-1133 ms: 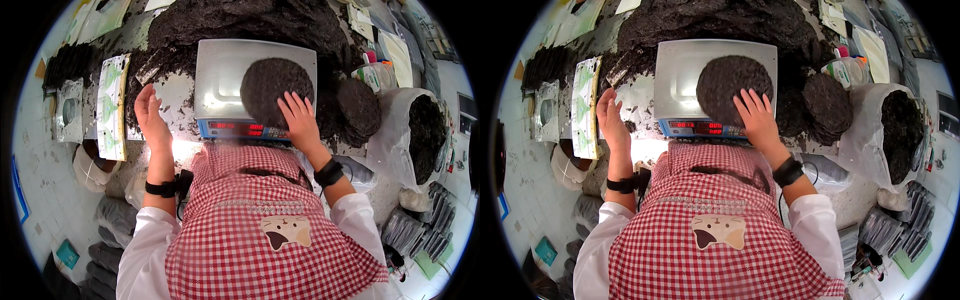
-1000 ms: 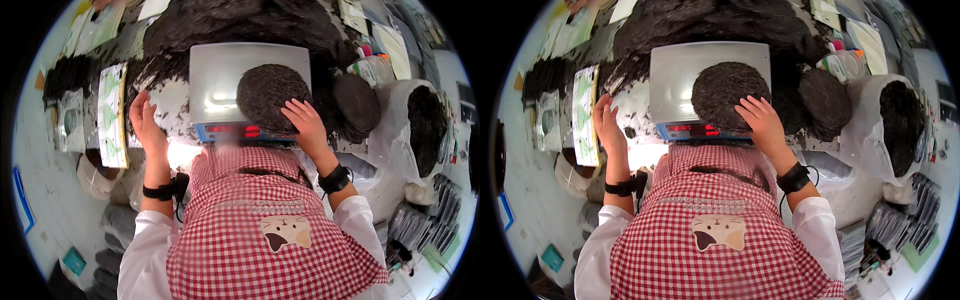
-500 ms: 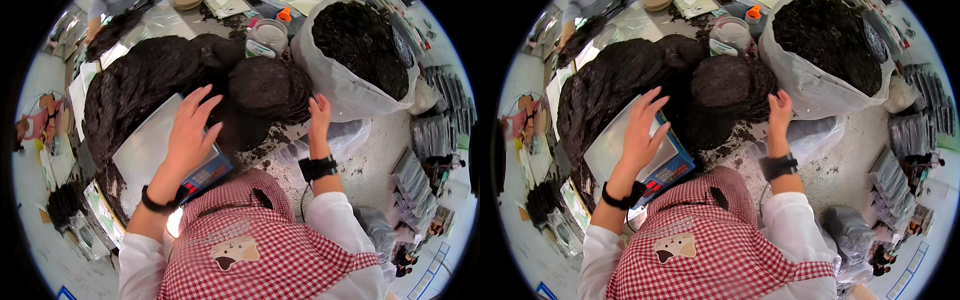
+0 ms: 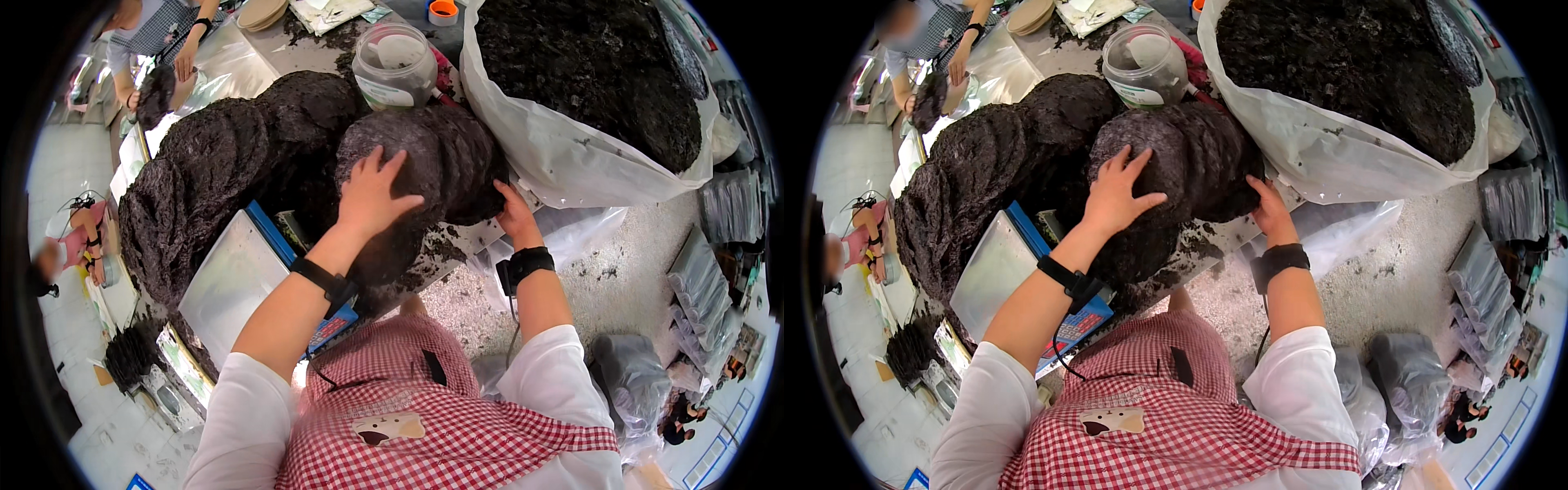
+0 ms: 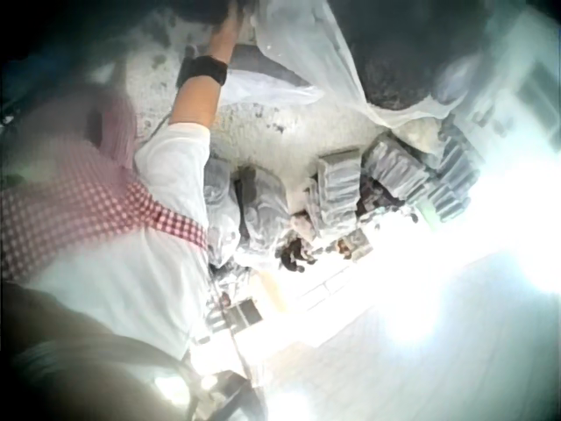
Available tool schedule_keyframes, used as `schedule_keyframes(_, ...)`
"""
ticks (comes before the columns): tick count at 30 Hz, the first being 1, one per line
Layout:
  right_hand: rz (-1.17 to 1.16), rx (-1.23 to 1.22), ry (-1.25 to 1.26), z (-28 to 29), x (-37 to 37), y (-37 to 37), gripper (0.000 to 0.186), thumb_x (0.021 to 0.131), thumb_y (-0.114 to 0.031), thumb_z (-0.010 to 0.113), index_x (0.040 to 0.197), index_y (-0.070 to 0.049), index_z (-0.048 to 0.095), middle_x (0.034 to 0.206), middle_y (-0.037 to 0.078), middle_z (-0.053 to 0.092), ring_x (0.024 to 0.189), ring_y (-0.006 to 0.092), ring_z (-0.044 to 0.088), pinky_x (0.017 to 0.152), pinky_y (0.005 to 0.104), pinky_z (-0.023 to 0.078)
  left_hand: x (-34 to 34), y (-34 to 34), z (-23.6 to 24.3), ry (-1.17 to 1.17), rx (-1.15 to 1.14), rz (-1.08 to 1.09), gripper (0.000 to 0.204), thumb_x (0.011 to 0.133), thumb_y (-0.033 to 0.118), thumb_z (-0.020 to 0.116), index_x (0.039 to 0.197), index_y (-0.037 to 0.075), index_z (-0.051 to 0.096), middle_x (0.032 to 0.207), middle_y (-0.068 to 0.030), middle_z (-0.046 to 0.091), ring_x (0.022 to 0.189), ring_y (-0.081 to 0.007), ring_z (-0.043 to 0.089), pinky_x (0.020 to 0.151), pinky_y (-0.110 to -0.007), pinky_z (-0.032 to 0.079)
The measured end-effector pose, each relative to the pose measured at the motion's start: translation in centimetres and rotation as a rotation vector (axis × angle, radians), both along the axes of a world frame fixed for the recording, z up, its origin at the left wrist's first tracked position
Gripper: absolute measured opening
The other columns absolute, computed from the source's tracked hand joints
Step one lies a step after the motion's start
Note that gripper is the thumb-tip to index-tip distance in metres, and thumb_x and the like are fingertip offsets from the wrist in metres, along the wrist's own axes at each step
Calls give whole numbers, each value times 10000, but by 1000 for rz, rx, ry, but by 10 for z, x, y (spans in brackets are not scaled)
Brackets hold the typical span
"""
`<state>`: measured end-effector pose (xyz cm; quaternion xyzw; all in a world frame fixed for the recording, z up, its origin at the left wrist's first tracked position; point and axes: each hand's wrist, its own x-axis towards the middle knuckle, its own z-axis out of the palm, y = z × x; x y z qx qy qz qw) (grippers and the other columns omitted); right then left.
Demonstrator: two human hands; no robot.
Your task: The person weighs dark compressed circular cakes on a digital scale by hand, moving them from a central pile onto the scale and then onto stacks on the side.
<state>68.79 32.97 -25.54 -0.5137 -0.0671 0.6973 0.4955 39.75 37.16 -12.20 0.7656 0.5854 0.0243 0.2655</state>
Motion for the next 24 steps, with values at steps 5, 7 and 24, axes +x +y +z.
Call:
schedule_keyframes(5,-25,108,296,-4,-7,-5,369,833,-145,623,1177,-27,559,1122,98,623,992,233,604,904,369,478,29,-6,17,72,47,-116,929,687,504,732,1448,210,287,1487,-198,229,1355,-393,242,1042,-541,287)
schedule_keyframes(7,-103,85,270,-19,-4,-15,426,838,-135,590,1237,-11,509,1192,109,595,1079,252,574,988,388,436,37,-6,31,86,41,-117,1018,648,431,779,1457,140,233,1493,-192,221,1361,-384,235,1054,-513,276)
schedule_keyframes(24,298,679,244,215,-206,-66,558,820,-221,602,1312,-17,435,1332,127,457,1208,299,453,1044,462,347,-182,-218,215,-35,1045,51,484,821,242,493,1298,168,460,1409,-154,408,1266,-363,423,1035,-469,333)
